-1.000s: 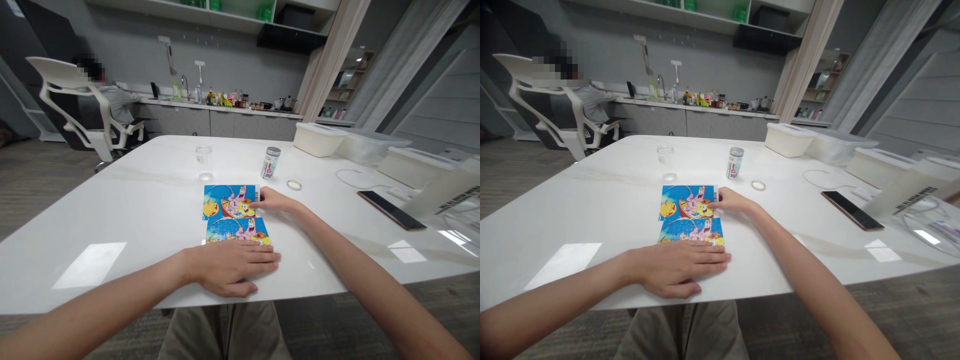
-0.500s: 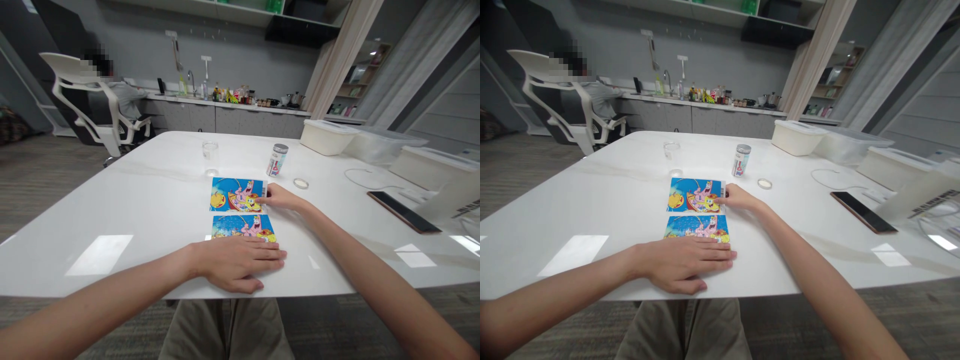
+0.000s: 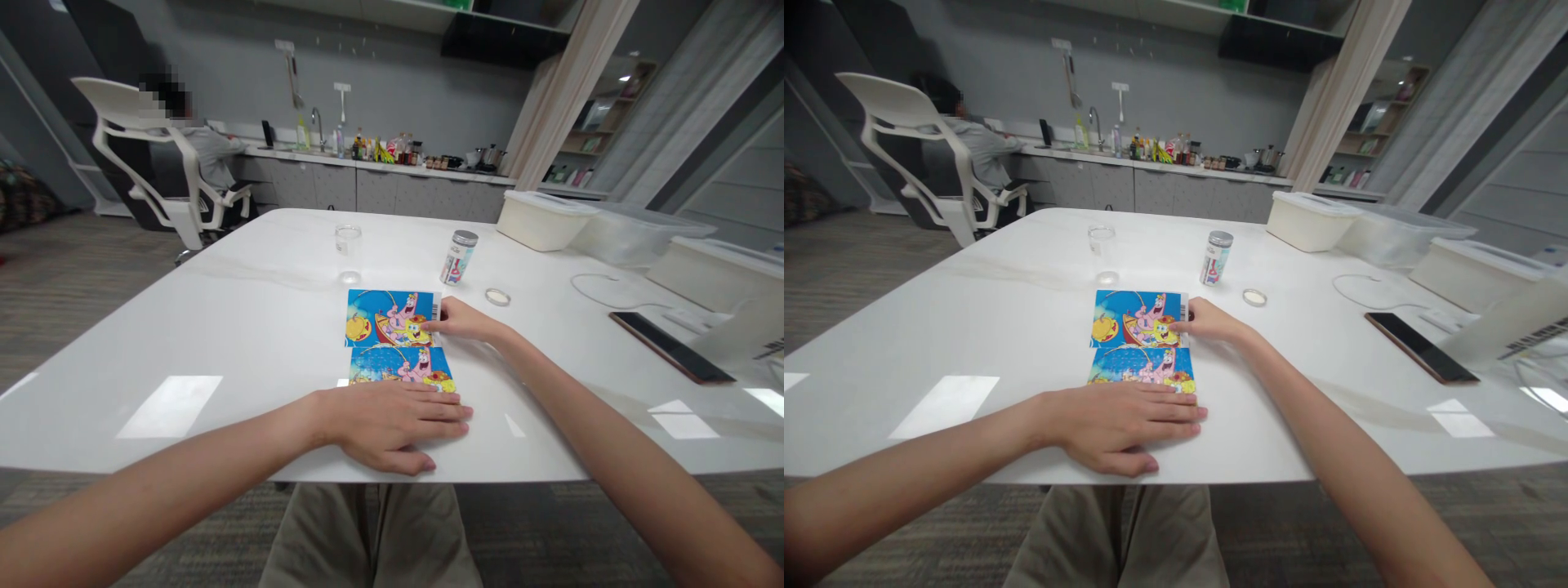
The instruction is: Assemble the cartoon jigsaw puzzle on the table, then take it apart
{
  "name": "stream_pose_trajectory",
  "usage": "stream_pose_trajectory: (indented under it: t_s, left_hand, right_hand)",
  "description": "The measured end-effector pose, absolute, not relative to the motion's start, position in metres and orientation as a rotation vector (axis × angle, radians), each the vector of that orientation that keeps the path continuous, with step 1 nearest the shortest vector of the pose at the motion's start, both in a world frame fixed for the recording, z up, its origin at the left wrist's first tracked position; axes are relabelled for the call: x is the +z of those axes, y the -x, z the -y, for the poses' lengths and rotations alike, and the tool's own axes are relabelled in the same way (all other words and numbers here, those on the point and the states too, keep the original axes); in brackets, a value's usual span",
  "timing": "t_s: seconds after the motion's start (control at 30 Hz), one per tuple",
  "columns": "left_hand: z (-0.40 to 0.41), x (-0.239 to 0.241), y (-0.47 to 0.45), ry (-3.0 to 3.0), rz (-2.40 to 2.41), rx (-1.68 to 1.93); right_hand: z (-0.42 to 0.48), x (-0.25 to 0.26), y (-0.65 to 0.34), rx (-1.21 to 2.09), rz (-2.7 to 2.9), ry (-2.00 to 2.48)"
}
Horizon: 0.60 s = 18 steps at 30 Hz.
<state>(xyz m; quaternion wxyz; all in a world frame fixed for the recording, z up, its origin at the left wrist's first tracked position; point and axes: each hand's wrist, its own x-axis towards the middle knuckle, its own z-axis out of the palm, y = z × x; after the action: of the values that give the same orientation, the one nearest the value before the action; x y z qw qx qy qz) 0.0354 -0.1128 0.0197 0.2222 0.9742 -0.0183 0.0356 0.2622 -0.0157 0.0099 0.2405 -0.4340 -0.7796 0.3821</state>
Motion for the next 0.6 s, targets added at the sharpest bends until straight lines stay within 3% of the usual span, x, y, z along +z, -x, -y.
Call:
stream_pose_trajectory:
  t_s: [0.6]
  left_hand:
    - [0.1118, 0.0233, -0.0339, -2.718, 0.023, 0.077]
  right_hand:
    - [0.0123, 0.0054, -0.2653, 0.931, 2.164, 1.238]
